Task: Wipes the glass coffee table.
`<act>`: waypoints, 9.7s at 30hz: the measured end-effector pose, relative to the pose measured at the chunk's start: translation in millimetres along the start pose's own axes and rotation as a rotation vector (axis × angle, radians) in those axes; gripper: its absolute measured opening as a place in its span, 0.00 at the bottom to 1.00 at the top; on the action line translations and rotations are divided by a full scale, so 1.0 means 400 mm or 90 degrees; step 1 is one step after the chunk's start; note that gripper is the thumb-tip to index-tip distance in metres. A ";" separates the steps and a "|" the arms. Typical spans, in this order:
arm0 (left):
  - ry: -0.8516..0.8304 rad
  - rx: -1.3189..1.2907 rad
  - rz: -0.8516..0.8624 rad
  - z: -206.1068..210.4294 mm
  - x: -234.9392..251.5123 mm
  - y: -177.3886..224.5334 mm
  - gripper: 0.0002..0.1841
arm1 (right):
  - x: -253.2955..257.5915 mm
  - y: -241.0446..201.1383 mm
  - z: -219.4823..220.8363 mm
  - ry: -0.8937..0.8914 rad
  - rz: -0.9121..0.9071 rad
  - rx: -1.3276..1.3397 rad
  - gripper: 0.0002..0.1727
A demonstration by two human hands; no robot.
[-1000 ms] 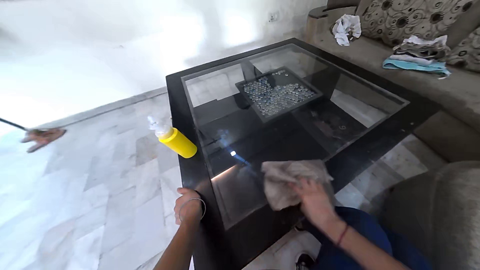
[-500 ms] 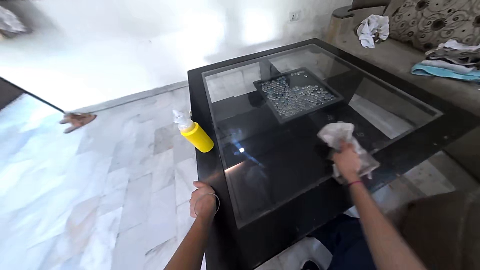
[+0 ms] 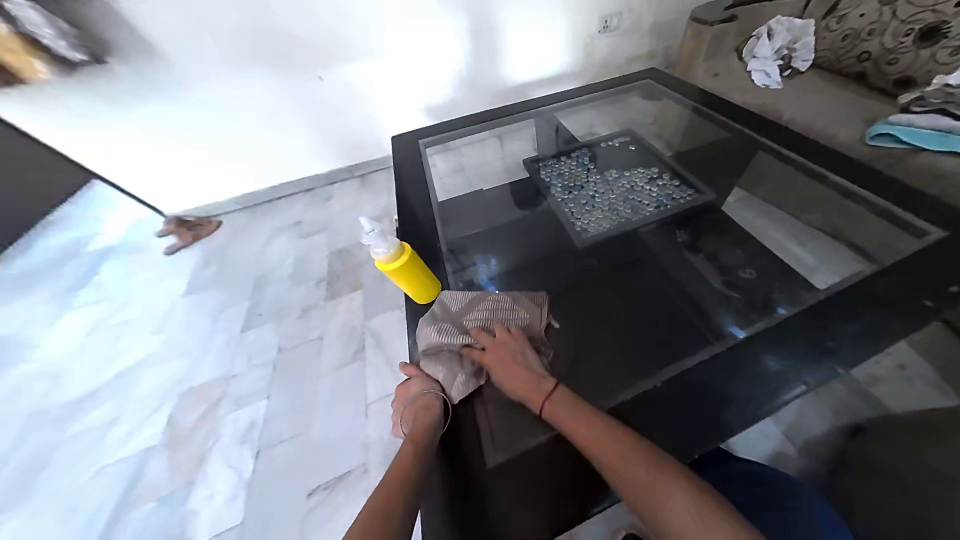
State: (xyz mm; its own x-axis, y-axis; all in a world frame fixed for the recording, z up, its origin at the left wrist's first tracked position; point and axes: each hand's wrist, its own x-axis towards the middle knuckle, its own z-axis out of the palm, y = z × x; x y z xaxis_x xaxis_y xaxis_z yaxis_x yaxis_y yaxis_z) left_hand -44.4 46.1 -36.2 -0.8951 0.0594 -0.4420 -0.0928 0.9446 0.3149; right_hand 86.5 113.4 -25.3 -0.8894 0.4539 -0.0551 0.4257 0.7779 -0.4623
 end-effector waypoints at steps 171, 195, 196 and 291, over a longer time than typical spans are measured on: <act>-0.019 -0.036 -0.046 -0.010 -0.011 0.014 0.45 | -0.164 0.377 -0.181 0.212 0.206 -0.172 0.21; -0.023 -0.030 -0.045 -0.015 -0.016 0.015 0.44 | -0.146 0.298 -0.206 0.255 0.425 0.051 0.30; -0.019 -0.029 -0.047 -0.015 -0.015 0.016 0.44 | -0.122 0.249 -0.180 0.207 0.370 0.043 0.31; -0.027 -0.040 -0.027 -0.015 -0.014 0.011 0.44 | -0.418 0.130 0.052 0.204 -0.153 -0.149 0.38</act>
State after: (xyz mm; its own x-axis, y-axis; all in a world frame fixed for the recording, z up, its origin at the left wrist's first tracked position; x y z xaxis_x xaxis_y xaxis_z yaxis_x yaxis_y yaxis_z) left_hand -42.2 47.8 -27.3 -0.8708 0.0352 -0.4904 -0.1582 0.9242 0.3475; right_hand 253.9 69.0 -58.4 -0.8868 0.3311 0.3223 0.2722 0.9380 -0.2147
